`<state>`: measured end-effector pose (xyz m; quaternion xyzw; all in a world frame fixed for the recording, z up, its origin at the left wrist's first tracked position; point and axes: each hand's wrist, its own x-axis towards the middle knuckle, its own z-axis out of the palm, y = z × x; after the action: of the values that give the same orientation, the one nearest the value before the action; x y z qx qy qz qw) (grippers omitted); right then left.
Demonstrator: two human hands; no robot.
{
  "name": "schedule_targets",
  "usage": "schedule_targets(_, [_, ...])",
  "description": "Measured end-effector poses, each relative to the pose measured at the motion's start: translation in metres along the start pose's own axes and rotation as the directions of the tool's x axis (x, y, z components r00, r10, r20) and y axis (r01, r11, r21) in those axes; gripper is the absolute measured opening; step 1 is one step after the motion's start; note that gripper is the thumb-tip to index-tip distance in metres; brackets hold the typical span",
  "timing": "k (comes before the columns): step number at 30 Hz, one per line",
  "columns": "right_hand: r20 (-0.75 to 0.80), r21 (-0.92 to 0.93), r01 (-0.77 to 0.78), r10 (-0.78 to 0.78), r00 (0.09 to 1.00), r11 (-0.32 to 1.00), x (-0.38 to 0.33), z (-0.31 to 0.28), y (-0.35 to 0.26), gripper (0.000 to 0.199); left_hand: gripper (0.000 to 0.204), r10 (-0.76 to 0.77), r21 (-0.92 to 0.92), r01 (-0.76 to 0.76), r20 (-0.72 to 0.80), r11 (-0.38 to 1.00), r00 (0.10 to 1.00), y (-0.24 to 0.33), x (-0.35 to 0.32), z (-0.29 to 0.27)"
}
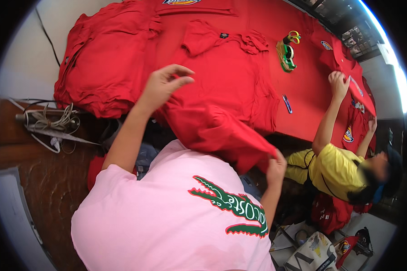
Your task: The person picks up a stack of red shirts from a bag, spreads them one by one on the floor, and uses small snips to trim loose threads from the labels and seams.
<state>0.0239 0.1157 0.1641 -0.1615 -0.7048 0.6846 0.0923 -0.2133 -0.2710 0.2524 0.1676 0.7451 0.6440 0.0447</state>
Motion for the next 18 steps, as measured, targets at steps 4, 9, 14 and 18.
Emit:
schedule_targets(4, [-0.222, -0.195, 0.194, -0.236, 0.946, 0.961, 0.085, -0.033, -0.057, 0.025, 0.016, -0.066, -0.01, 0.065, -0.146, 0.998, 0.987, -0.009, 0.047, -0.058])
schedule_targets(9, [-0.15, 0.068, 0.192, -0.181, 0.972, 0.979, 0.224, -0.017, -0.111, 0.038, 0.022, -0.102, 0.136, 0.171, -0.407, 0.976, 0.908, -0.122, 0.112, -0.117])
schedule_targets(14, [-0.157, 0.168, -0.079, 0.106, 0.982, 0.983, 0.348, -0.008, -0.004, 0.035, 0.06, -0.405, 0.528, 0.557, -0.384, 0.641, 0.83, -0.197, 0.104, -0.099])
schedule_targets(18, [-0.371, 0.097, -0.135, 0.162, 0.915, 0.986, 0.302, 0.0, 0.046, 0.04, 0.064, -0.371, 0.416, 0.563, -0.457, 0.714, 0.809, -0.157, 0.071, -0.058])
